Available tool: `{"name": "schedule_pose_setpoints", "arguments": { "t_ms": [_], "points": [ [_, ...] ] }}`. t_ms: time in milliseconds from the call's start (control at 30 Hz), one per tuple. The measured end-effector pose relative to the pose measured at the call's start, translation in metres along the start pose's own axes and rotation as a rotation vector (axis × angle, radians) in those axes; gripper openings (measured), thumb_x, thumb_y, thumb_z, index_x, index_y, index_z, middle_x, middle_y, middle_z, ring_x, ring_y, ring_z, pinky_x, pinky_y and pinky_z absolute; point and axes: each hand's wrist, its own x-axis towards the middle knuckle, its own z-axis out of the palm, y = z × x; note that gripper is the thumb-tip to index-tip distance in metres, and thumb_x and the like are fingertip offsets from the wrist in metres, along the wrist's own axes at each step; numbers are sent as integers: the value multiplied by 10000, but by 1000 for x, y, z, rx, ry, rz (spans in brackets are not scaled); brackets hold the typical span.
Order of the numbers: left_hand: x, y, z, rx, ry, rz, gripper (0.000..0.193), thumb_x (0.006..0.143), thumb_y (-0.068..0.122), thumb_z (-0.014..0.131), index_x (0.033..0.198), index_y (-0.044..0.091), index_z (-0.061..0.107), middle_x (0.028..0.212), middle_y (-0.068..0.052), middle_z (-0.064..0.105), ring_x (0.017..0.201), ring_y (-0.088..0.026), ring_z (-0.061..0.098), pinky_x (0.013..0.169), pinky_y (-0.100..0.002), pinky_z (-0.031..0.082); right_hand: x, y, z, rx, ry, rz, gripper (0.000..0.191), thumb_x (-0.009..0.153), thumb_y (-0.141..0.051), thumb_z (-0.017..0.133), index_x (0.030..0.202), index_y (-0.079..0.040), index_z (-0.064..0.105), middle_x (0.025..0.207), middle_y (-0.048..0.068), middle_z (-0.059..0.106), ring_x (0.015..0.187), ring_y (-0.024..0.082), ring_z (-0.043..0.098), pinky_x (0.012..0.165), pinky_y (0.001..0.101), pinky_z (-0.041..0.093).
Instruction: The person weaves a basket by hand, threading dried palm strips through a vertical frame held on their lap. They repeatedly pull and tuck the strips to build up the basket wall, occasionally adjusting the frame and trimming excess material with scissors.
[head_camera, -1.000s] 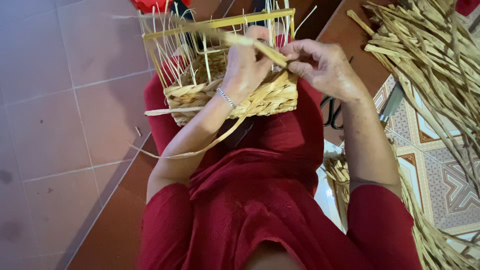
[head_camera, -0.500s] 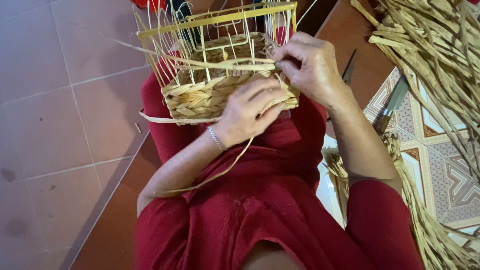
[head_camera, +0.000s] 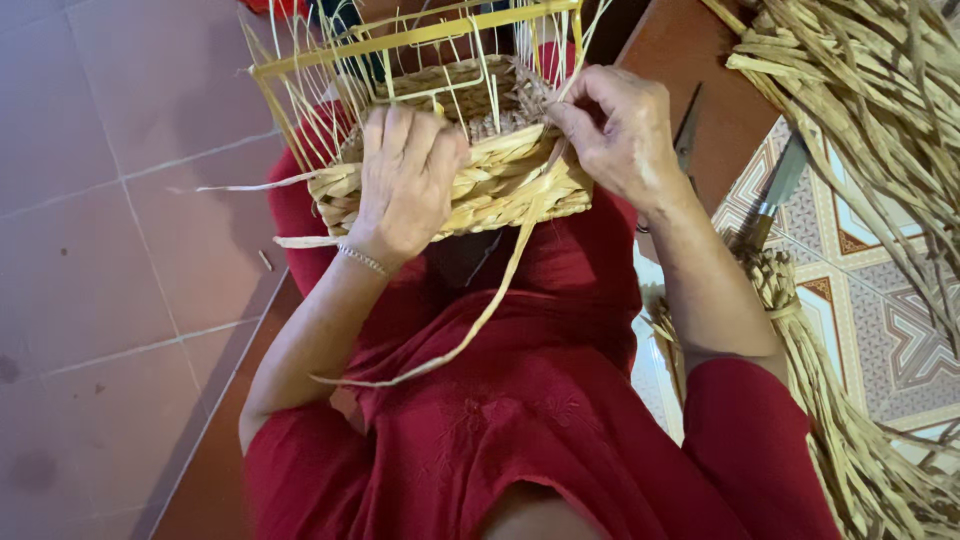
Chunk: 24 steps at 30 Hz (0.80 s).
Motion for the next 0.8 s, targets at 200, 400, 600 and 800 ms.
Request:
{"name": "schedule_pose_setpoints", "arguments": {
  "t_ms": [200,400,600,800],
  "points": [
    [-5,-8,-22,-163,-417,-312,131,1048,200,692,1059,71,669,952,-139,651,669,-222,609,474,-355,495,3,-12,3,158,73,112,71,981,8,775,961,27,710,911,87,734,789,116,670,701,265,520],
    [-31,-39,-42,-138,-37,-230,145,998,168,805,998,100,677,908,-80,651,861,-266,658,746,-397,539,-32,53,-13,728,261,356,157,1000,-54,706,1147,-8,674,1004,43,741,852,78,674,767,225,572],
    [-40,-38,-42,-253,-41,-265,181,1034,150,833,952,79,688,878,-92,623,831,-280,623,774,-395,503,-95,173,-30,-41,317,566,120,971,-70,725,1085,-66,764,998,124,752,820,199,687,735,334,550],
    [-38,-31,-32,-219,-54,-323,142,1018,124,827,959,87,703,859,-73,623,811,-250,616,753,-377,485,-100,214,-70,-850,162,472,333,875,-58,719,1196,-147,725,1505,111,506,1273,424,469,986,557,448]
  ]
}}
